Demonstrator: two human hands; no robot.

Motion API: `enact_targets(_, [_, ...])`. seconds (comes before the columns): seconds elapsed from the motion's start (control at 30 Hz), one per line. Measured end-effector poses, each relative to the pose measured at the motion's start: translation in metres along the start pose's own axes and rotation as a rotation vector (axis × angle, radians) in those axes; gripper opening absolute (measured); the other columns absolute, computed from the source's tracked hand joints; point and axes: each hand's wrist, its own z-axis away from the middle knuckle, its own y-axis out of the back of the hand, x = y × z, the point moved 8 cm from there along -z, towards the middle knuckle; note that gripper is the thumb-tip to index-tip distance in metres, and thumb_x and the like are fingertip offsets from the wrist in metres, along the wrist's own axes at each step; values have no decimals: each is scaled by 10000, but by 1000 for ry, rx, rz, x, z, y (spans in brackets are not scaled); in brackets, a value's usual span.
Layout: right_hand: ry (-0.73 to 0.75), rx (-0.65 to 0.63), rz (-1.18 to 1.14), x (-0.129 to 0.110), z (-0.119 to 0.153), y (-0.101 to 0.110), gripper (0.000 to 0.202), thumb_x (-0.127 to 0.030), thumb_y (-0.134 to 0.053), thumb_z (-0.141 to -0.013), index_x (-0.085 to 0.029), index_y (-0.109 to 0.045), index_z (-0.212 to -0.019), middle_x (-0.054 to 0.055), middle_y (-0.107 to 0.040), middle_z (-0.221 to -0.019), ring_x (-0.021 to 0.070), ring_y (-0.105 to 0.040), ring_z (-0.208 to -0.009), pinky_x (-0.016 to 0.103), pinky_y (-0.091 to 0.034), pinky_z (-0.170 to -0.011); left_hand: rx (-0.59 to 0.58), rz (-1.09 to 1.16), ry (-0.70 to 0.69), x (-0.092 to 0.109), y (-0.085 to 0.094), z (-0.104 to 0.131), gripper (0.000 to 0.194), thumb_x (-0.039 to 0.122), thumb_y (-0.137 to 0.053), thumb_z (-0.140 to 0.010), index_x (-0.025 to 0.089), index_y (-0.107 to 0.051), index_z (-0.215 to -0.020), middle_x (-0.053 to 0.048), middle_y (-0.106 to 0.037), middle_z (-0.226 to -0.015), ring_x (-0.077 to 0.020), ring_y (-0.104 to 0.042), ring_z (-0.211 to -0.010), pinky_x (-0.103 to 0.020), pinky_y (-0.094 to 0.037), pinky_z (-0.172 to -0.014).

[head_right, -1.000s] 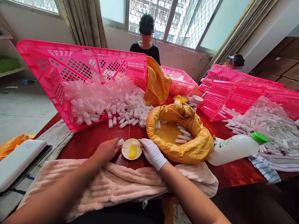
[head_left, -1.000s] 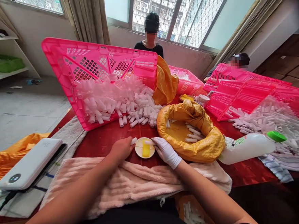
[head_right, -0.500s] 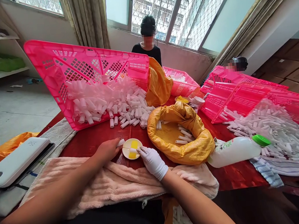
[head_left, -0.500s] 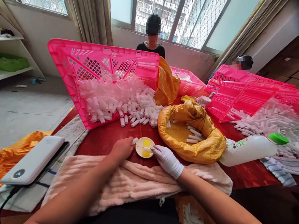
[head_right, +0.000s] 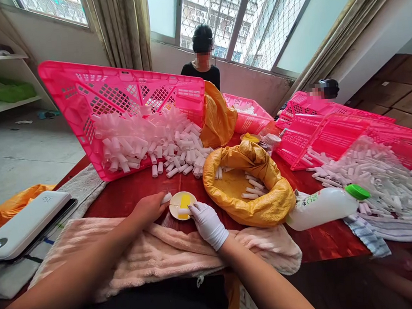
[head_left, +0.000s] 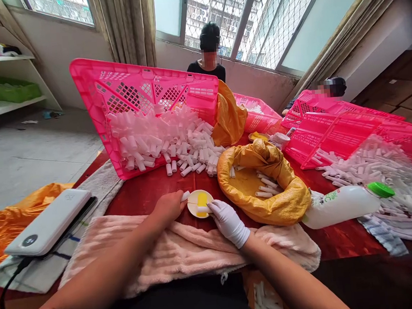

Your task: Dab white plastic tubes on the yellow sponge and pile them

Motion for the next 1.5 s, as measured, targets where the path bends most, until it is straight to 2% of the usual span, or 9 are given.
enact_targets(0.17, [33,67,-174,-10,-3,6,205,-173,-481,-912,-188,-673,-981,97,-642,-935,200,-606,-854,351,-532,-771,-27,10,20,0,1,1,310,388,-438,-924,137,-592,-1021,-128,-683,-1008,-260,-637,-952,-354,-453,-785])
enact_targets(0.33, [-432,299,-832,30,-14,9,264,-349,-547,-879,-182,-587,-1080,70,-650,-912,140,-610,-694,291,-545,-653,159,46,-139,11,17,9,254,288,-506,-895,201,-600,-1115,-79,-655,-1091,-248,-571,-1080,-445,-337,-1009])
enact_targets(0.6, [-553,-46,-952,28,-40,18,313,-413,-647,-738,-187,-636,-955,69,-702,-952,197,-638,-869,351,-518,-828,189,125,-296,26,14,15,236,353,-501,-913,182,-616,-1029,-56,-699,-1007,-218,-626,-951,-377,-383,-870])
enact_targets(0.9, [-584,-152,-838,30,-35,27,327,-458,-572,-757,-166,-647,-884,27,-639,-785,152,-548,-715,287,-439,-683,166,40,-366,47,15,18,220,361,-523,-894,164,-609,-936,-58,-707,-912,-199,-636,-841,-339,-406,-799])
enact_targets(1.03, [-615,-62,-715,23,-32,14,397,-541,-449,-806,-197,-464,-608,-26,-440,-560,119,-404,-550,264,-338,-533,46,-45,-362,66,11,20,280,383,-498,-890,126,-606,-861,-106,-688,-813,-218,-620,-755,-369,-424,-785])
enact_targets(1.23, [-497,101,-769,-1,-29,34,383,-501,-394,-853,-210,-405,-605,-26,-400,-554,112,-376,-524,250,-344,-505,-447,453,-525,91,2,35,378,468,-372,-910,155,-556,-804,-6,-572,-675,-115,-493,-588,-217,-401,-556])
enact_targets(1.3, [-508,104,-726,-4,-18,55,354,-478,-434,-863,-201,-484,-648,-11,-473,-582,122,-436,-549,245,-387,-532,-585,558,-622,98,6,37,387,491,-361,-909,165,-566,-865,9,-571,-674,-105,-492,-582,-198,-408,-543])
enact_targets(1.37, [-579,105,-619,1,9,83,320,-470,-473,-859,-200,-562,-712,16,-572,-653,146,-526,-614,246,-442,-589,-547,540,-638,94,16,19,320,448,-428,-891,180,-588,-957,-13,-630,-806,-129,-556,-698,-211,-450,-629])
enact_targets(1.5, [-908,82,-287,33,126,137,295,-514,-526,-802,-250,-653,-769,48,-699,-802,228,-659,-781,285,-519,-673,-41,54,-275,46,43,-59,261,282,-437,-891,173,-614,-1049,-103,-636,-1071,-218,-579,-989,-308,-458,-855])
